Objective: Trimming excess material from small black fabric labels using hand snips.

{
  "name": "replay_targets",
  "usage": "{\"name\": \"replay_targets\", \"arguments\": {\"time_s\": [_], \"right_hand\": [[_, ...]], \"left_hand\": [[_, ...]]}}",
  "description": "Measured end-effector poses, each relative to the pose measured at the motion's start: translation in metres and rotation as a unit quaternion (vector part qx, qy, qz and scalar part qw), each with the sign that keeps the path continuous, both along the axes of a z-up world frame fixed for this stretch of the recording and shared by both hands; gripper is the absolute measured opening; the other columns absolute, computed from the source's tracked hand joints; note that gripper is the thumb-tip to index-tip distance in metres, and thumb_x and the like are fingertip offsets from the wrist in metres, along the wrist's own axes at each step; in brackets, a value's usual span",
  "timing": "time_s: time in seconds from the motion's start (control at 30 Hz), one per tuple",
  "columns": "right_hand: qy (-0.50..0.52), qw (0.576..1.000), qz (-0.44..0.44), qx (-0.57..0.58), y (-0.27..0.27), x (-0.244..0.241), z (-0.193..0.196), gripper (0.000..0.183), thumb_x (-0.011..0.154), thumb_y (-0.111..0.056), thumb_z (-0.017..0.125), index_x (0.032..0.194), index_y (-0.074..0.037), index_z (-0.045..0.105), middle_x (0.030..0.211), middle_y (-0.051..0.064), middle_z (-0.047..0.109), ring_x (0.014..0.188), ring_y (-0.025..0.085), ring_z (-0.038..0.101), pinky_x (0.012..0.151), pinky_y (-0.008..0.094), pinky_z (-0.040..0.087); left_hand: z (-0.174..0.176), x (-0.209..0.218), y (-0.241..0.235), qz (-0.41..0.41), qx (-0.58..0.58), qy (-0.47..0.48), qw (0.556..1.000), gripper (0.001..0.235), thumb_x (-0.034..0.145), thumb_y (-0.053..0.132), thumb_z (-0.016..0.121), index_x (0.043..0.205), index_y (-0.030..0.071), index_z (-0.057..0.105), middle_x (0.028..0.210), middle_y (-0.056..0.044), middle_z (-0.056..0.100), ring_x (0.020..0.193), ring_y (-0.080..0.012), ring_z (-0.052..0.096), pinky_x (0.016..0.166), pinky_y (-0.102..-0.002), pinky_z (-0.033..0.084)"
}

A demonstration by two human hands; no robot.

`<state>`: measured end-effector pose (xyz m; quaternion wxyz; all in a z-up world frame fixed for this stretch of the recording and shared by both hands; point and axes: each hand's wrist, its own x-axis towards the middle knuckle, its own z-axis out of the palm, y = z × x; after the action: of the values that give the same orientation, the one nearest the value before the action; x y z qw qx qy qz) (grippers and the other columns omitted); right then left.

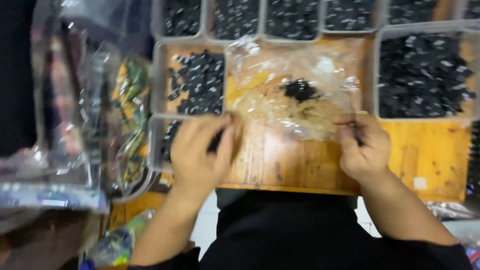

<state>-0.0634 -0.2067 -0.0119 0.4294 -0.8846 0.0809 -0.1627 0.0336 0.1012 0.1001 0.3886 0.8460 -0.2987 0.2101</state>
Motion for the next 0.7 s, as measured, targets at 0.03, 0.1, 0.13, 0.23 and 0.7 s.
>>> {"name": "replay_targets", "arguments": {"time_s": [0.03,0.1,0.13,0.23,0.7], "right_hand": [[-0.002,1.000,-0.015,-0.004,0.002,0.005,0.003,0.017,0.105,-0.015,0.060,0.115,-0.008,0.072,0.098,0.003,0.071,0.074,0.016,0.061,0.077,0.029,0.048],[-0.071,0.994,0.044,0.065,0.003,0.016,0.010,0.011,0.100,-0.005,0.065,0.108,-0.001,0.071,0.068,0.019,0.061,0.055,0.032,0.058,0.053,0.041,0.047],[-0.074,0.995,0.031,0.058,0.007,0.017,0.018,0.011,0.100,-0.005,0.065,0.108,-0.001,0.071,0.068,0.019,0.061,0.055,0.032,0.058,0.053,0.041,0.047],[-0.033,0.996,0.036,0.075,0.012,0.019,0.034,0.012,0.096,-0.006,0.067,0.106,-0.005,0.074,0.071,0.017,0.066,0.057,0.032,0.063,0.056,0.040,0.051],[0.247,0.915,-0.022,-0.318,-0.090,0.048,0.080,0.027,0.104,-0.029,0.064,0.126,-0.017,0.075,0.088,0.007,0.078,0.072,0.032,0.071,0.061,0.047,0.053]], "left_hand": [[-0.005,-0.008,-0.010,-0.015,-0.004,-0.002,1.000,0.011,0.096,0.003,0.070,0.102,-0.006,0.072,0.098,-0.019,0.073,0.089,-0.0315,0.069,0.082,-0.039,0.055],[-0.016,-0.025,-0.030,-0.034,-0.111,0.009,0.993,0.007,0.083,0.004,0.079,0.089,0.008,0.079,0.083,-0.007,0.073,0.067,-0.0288,0.069,0.068,-0.038,0.059],[-0.019,-0.028,-0.040,-0.047,-0.116,0.008,0.992,0.007,0.083,0.004,0.079,0.089,0.008,0.079,0.083,-0.007,0.073,0.067,-0.0288,0.069,0.068,-0.038,0.059],[-0.032,-0.036,-0.065,-0.110,-0.183,0.058,0.975,0.010,0.079,0.000,0.080,0.087,0.005,0.081,0.079,-0.008,0.074,0.063,-0.0282,0.069,0.066,-0.038,0.062],[-0.087,-0.030,-0.110,-0.184,-0.211,0.174,0.944,0.016,0.093,-0.004,0.068,0.108,0.001,0.071,0.093,-0.011,0.068,0.082,-0.0187,0.065,0.072,-0.025,0.055]]}}
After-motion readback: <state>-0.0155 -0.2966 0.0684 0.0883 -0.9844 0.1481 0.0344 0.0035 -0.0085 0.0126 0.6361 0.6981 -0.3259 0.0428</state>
